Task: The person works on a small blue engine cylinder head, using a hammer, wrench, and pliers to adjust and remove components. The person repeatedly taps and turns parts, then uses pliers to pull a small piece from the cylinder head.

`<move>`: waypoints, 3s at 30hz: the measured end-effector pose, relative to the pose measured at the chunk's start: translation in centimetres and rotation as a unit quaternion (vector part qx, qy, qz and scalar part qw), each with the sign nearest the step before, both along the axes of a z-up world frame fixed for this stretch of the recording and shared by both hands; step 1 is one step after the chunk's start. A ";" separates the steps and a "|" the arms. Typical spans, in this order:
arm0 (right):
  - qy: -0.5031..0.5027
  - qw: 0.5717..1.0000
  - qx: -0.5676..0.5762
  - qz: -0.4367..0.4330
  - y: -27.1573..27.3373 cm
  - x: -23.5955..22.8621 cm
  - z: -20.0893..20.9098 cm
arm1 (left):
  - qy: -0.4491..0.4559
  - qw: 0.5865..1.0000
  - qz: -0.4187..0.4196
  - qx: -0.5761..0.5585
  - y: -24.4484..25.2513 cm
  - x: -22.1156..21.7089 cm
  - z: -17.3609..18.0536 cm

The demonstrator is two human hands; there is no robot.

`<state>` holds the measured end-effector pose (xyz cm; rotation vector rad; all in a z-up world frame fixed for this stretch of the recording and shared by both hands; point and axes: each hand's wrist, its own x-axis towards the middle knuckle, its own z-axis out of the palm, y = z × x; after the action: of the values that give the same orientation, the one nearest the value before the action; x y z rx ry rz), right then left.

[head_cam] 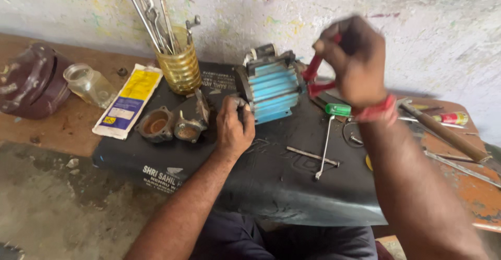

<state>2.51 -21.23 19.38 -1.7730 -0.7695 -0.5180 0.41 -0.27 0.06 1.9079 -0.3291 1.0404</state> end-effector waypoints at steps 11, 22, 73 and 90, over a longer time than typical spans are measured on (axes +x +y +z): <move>-0.190 0.979 0.067 0.006 -3.6 -1.7 -12.1 | -0.010 1.000 -0.004 -0.004 0.0 0.7 -0.9; -0.146 0.987 0.050 -0.037 -1.6 -3.3 -5.9 | -0.023 1.000 -0.003 0.011 0.2 0.3 -0.2; -0.030 0.999 -0.023 -0.002 -0.6 1.1 0.1 | -0.009 1.000 0.002 0.017 0.2 1.3 0.0; -0.165 0.982 -0.053 -0.070 -1.9 -0.2 -4.6 | -0.014 0.999 -0.030 -0.003 0.3 1.2 -0.2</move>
<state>2.33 -23.17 14.79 -1.8734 -0.9173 -0.8951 1.62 0.00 -0.17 1.8684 -0.3969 1.0276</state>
